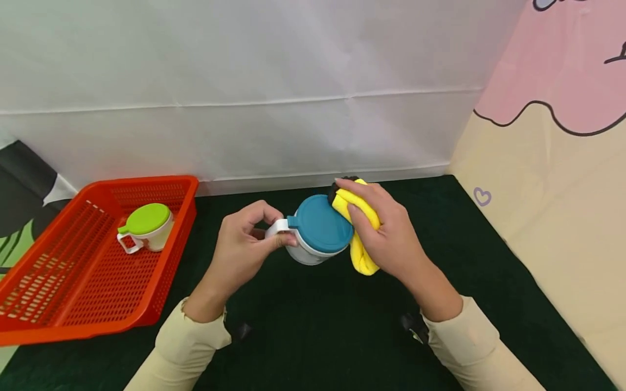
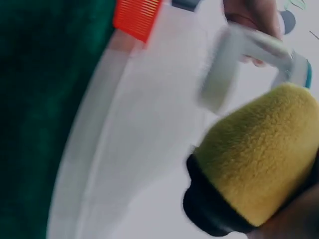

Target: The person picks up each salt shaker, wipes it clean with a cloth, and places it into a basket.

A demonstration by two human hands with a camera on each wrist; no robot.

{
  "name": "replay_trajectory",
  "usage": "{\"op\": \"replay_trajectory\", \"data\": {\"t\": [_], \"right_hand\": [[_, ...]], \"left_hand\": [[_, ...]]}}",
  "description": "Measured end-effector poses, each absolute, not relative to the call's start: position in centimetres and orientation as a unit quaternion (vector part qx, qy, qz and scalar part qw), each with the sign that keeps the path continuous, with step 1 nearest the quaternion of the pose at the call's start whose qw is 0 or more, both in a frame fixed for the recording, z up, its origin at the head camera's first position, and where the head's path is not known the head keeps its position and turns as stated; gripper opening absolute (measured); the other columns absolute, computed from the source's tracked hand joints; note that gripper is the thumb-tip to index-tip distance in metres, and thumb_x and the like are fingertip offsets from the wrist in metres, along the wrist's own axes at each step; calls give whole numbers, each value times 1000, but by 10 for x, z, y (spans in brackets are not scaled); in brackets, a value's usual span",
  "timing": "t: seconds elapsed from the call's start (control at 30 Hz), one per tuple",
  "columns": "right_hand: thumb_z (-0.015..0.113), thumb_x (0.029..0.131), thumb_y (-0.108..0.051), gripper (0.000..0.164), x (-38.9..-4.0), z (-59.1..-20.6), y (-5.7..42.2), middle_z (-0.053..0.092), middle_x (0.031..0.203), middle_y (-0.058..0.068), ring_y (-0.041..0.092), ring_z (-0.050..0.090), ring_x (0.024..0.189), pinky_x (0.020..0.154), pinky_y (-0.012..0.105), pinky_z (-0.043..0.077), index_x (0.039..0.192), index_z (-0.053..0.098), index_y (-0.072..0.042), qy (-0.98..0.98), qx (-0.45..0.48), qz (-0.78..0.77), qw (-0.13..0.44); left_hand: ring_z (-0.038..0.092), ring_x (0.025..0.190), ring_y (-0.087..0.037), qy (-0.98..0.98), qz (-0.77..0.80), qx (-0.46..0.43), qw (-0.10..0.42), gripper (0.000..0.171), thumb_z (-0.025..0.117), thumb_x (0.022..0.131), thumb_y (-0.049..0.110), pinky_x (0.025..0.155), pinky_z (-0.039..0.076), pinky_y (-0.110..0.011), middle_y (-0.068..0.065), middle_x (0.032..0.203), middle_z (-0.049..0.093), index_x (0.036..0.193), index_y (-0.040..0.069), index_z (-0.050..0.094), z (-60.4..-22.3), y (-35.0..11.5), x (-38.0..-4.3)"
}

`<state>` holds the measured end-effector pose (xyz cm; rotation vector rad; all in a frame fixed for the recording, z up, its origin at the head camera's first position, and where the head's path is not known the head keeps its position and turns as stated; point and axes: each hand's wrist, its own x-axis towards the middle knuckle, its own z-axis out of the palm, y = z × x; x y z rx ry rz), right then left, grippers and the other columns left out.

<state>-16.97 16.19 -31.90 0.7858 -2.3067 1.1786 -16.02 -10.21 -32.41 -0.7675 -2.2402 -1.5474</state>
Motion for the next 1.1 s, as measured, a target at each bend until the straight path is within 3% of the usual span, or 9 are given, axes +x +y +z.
{"op": "replay_trajectory", "data": {"t": [0.13, 0.47, 0.7, 0.8, 0.97, 1.1], "right_hand": [[59, 104, -16, 45, -169, -299, 156, 60, 134, 2, 19, 55, 96, 74, 39, 51, 147, 57, -29, -862, 285, 381, 177], [74, 92, -15, 57, -127, -306, 129, 57, 138, 14, 29, 53, 111, 80, 47, 58, 144, 60, -32, -886, 304, 241, 252], [77, 85, -10, 60, -119, -319, 141, 56, 139, 15, 32, 54, 114, 81, 53, 58, 140, 63, -30, -862, 338, 254, 280], [72, 88, -6, 53, -127, -323, 146, 54, 139, 14, 28, 53, 114, 85, 44, 57, 138, 66, -24, -844, 319, 321, 289], [60, 98, 0, 46, -146, -327, 145, 57, 121, 9, 19, 55, 89, 74, 23, 51, 143, 60, -12, -774, 268, 494, 292], [48, 107, -5, 43, -157, -332, 141, 56, 107, 10, 19, 57, 76, 69, 22, 53, 149, 52, -11, -715, 241, 608, 247]], "left_hand": [[56, 81, -14, -786, -519, -296, 161, 21, 88, 82, 12, 66, 52, -29, 4, 94, 65, 94, 11, 71, -323, -102, -159], [55, 77, -11, -817, -477, -229, 229, 24, 87, 82, 20, 63, 54, -27, 2, 92, 62, 94, 9, 69, -329, -93, -155], [58, 85, -17, -789, -556, -174, 196, 24, 87, 84, 16, 72, 57, -34, -1, 91, 66, 96, 8, 68, -329, -99, -161], [59, 88, -20, -769, -595, -164, 167, 22, 85, 86, 13, 74, 57, -33, -4, 91, 65, 98, 6, 67, -329, -101, -163], [62, 85, -23, -731, -647, -178, 126, 20, 81, 88, 5, 75, 60, -32, -9, 91, 62, 99, 2, 65, -326, -98, -161], [63, 83, -23, -705, -672, -189, 127, 18, 78, 89, 0, 76, 61, -34, -10, 92, 61, 100, -1, 63, -320, -97, -157]]}}
